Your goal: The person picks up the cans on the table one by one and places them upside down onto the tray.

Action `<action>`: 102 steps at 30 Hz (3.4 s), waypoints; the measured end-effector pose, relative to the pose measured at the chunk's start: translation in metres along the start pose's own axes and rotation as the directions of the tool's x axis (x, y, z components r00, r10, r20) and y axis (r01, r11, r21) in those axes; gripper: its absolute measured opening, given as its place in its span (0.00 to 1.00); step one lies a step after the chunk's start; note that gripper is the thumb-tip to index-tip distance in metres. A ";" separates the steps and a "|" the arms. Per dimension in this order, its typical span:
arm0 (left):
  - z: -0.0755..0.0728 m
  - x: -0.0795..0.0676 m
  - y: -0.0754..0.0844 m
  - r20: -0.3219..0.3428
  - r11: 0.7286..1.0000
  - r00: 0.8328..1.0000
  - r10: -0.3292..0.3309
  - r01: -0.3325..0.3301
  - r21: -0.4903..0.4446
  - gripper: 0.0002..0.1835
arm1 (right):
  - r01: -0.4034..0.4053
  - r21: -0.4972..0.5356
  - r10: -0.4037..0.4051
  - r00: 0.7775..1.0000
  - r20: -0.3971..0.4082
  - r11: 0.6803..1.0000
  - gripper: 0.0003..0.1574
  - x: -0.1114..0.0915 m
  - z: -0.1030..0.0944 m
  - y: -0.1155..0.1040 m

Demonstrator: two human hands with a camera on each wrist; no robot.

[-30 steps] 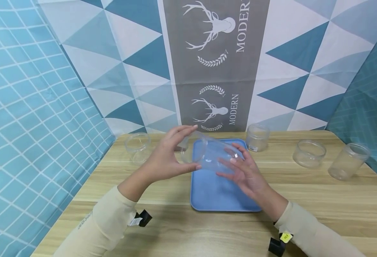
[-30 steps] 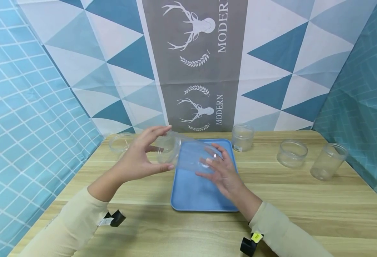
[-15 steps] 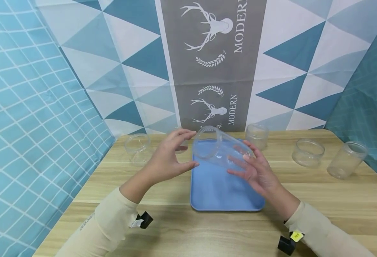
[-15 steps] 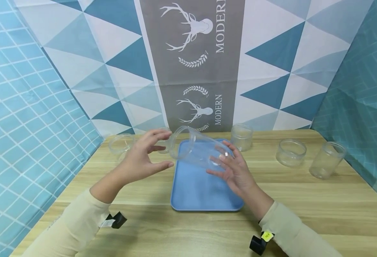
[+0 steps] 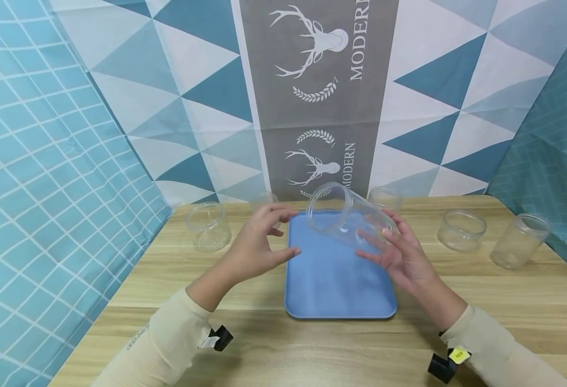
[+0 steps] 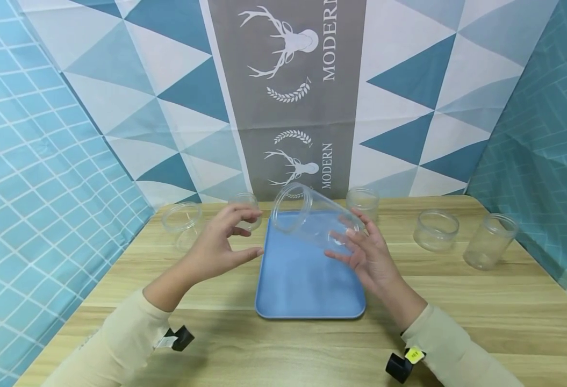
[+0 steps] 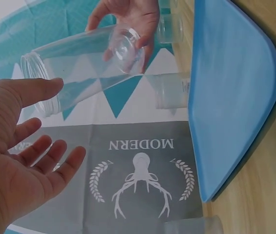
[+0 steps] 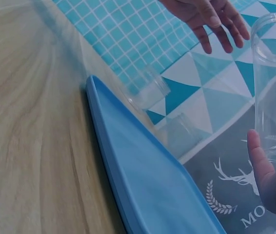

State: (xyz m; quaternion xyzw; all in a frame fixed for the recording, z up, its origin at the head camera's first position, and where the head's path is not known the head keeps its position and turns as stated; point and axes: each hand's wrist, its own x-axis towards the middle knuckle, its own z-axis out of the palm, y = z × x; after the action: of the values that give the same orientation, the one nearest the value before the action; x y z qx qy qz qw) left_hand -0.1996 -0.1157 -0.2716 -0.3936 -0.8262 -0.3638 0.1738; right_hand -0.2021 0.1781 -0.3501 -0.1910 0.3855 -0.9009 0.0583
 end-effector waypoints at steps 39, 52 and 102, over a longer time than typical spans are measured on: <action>0.038 -0.022 -0.051 -0.005 0.841 0.842 -0.539 0.539 -0.039 0.21 | 0.073 -0.060 -0.078 0.993 -0.086 0.996 0.35 0.002 -0.020 -0.022; 0.051 -0.030 -0.071 0.141 0.703 0.714 -0.686 0.700 -0.125 0.28 | 0.099 -0.091 -0.109 0.988 -0.110 0.991 0.33 0.003 -0.029 -0.025; 0.075 -0.025 -0.086 0.373 0.526 0.569 -0.733 0.821 -0.220 0.44 | -0.083 -0.387 -0.050 0.945 -0.322 0.918 0.36 0.006 -0.021 -0.051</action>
State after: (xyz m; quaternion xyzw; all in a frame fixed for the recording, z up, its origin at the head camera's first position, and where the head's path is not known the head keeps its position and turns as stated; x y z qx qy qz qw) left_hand -0.2508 -0.1106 -0.3766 -0.0453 -0.8439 -0.5020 -0.1841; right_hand -0.2136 0.2256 -0.3250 -0.0442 0.5652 -0.8229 -0.0383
